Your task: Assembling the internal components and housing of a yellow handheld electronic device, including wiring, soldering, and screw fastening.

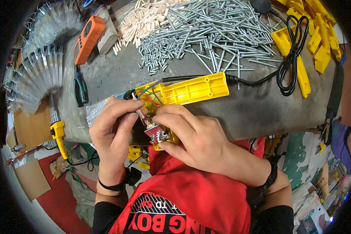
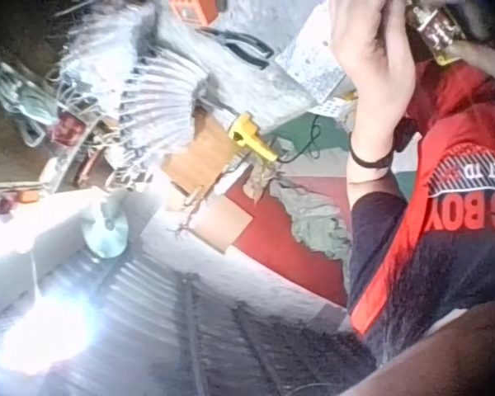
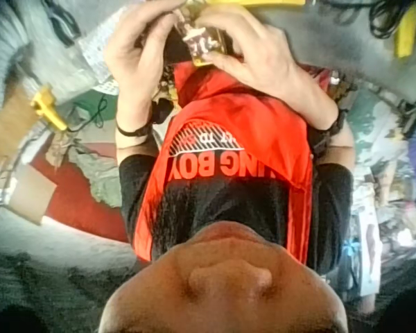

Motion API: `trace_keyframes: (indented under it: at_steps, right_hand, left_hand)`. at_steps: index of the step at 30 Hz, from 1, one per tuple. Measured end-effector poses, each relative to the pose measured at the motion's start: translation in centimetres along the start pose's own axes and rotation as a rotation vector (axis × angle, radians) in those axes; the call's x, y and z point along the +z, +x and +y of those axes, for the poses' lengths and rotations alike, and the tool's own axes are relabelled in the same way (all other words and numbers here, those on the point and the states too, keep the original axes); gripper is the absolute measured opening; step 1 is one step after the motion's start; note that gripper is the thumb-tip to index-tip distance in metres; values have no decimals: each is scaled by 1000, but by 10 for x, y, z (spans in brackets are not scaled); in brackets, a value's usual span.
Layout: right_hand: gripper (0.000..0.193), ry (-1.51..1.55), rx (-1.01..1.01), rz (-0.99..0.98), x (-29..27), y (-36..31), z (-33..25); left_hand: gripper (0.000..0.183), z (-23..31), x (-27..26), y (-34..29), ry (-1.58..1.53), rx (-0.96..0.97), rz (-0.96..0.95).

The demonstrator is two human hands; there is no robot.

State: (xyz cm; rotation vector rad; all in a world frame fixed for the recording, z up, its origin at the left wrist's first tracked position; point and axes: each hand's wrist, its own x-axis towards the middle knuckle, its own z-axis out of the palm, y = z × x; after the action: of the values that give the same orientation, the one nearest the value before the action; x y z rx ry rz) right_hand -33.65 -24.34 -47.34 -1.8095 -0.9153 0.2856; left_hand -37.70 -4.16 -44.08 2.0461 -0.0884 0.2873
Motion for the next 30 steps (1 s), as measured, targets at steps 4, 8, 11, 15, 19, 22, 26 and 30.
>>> trace_keyframes:
  at_steps: [4, 8, 11, 15, 19, 22, 26, 30]
  right_hand:
    - [49, 13, 13, 2, 0, -1, 0]
    - [48, -6, 2, 15, 2, -2, 1]
    - [46, -18, -12, 27, 3, -3, 2]
    - [45, -10, -16, 28, 4, -4, 3]
    - [43, -19, -5, 35, 5, -4, 4]
    - [41, -2, -36, 59, 5, -3, 4]
    - [41, 10, -53, 73, 6, -1, 4]
    - [43, 20, -61, 53, 5, -1, 5]
  left_hand:
    - [24, 4, -5, 5, 75, 26, -42]
    - [21, 13, -13, 13, 196, 70, -125]
    - [19, 22, -17, 24, 260, 56, -251]
    - [18, 27, -21, 37, 280, -1, -354]
    - [17, 30, -20, 41, 285, 26, -418]
    - [18, 31, -18, 37, 318, 6, -419]
    - [20, 33, -13, 23, 411, 60, -317]
    - [23, 17, -22, 18, 269, -14, 1]
